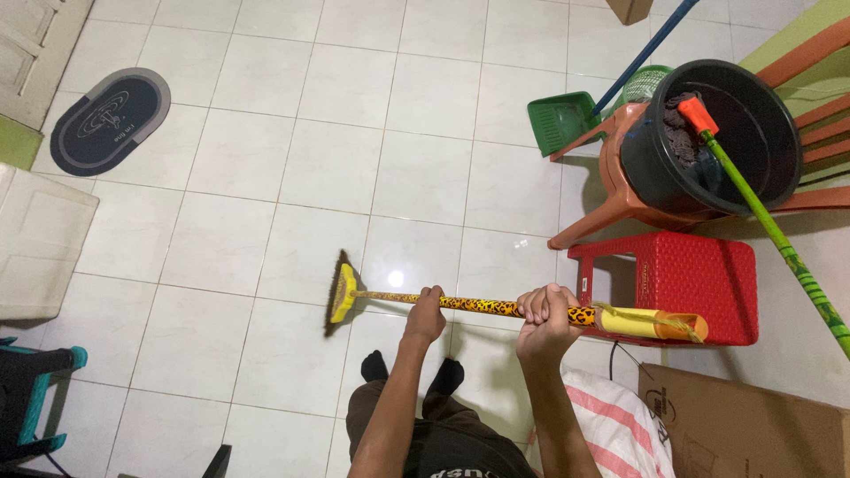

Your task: The person sweeps the tiled floor using a broom, pushing the broom head across the surface while holding the handle with both hands.

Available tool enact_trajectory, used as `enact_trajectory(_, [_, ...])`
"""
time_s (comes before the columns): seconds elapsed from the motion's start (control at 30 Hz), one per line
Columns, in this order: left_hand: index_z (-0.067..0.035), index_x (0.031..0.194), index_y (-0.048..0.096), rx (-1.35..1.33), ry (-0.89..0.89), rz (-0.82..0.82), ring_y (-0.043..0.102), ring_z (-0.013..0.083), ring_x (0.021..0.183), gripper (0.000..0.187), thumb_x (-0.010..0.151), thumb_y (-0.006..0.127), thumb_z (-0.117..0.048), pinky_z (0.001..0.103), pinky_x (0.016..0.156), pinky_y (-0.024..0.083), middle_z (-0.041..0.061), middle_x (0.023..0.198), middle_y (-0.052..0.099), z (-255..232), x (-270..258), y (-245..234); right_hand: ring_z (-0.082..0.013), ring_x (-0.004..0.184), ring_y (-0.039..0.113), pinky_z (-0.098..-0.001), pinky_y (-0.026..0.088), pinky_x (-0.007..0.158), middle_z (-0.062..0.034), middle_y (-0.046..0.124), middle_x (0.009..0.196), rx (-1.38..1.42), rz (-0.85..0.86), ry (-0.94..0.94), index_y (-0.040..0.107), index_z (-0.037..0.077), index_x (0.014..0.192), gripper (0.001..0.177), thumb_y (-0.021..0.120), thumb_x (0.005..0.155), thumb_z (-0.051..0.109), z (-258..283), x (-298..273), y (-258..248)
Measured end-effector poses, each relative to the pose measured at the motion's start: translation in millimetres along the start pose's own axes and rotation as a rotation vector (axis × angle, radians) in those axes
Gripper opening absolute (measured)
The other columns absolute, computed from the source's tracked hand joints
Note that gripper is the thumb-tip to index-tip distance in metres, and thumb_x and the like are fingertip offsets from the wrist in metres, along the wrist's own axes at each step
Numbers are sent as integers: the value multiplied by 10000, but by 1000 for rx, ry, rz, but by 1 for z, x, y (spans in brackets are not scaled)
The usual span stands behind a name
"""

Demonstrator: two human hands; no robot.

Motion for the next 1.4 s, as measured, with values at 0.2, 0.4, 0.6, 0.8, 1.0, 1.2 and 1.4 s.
enact_trajectory(0.2, [-74,1083,526,-77,59,-5,581,473,1063,324,809,519,99,546,892,504,203,1163,555,-45,6,31,-104,415,268,-296,311,400,29,294,525,-135,67,-202,342,159,614,396,495,970,77,34,13,-11])
enact_trajectory(0.4, [-81,1069,559,-49,130,17,624,425,1028,203,899,524,25,529,867,525,176,1136,590,-90,6,30,-92,405,247,-282,282,396,27,288,514,-129,37,-278,322,170,625,428,481,1015,93,82,30,-11])
enact_trajectory(0.6, [-100,1104,593,-50,124,-75,624,434,1019,268,870,545,22,531,859,526,162,1156,603,-63,1,13,-90,424,249,-279,294,429,30,290,521,-50,1,-209,323,164,656,412,477,1034,107,62,29,-10])
enact_trajectory(0.8, [-110,1151,542,-17,-30,-63,621,453,1032,300,885,522,28,540,882,528,157,1217,571,-7,-8,16,-105,460,289,-297,341,485,14,307,556,-18,38,-95,344,145,676,377,500,1018,109,21,9,-1])
enact_trajectory(1.0, [-92,1120,512,-105,25,-29,601,463,1076,313,850,517,65,544,912,510,173,1206,556,-18,-5,29,-115,479,280,-313,346,525,10,297,564,-51,104,-86,343,132,667,384,464,1030,100,35,-2,9])
enact_trajectory(1.2, [-85,1107,527,-108,97,16,601,460,1082,292,859,506,67,542,898,514,177,1227,566,-84,-1,34,-100,442,243,-292,297,428,23,285,552,-126,56,-266,325,145,659,399,462,1029,81,80,11,3])
enact_trajectory(1.4, [-101,1134,570,26,211,16,640,447,1030,262,910,526,29,537,891,528,182,1176,606,-95,-3,23,-96,434,239,-281,291,437,26,295,552,-66,-95,-277,328,156,668,409,468,1043,68,94,17,-15])
Point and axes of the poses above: each hand's wrist, its own x-axis towards the middle knuckle, its own y-axis out of the palm, z = x × y, the point moved 8 cm from there along x, towards the middle knuckle
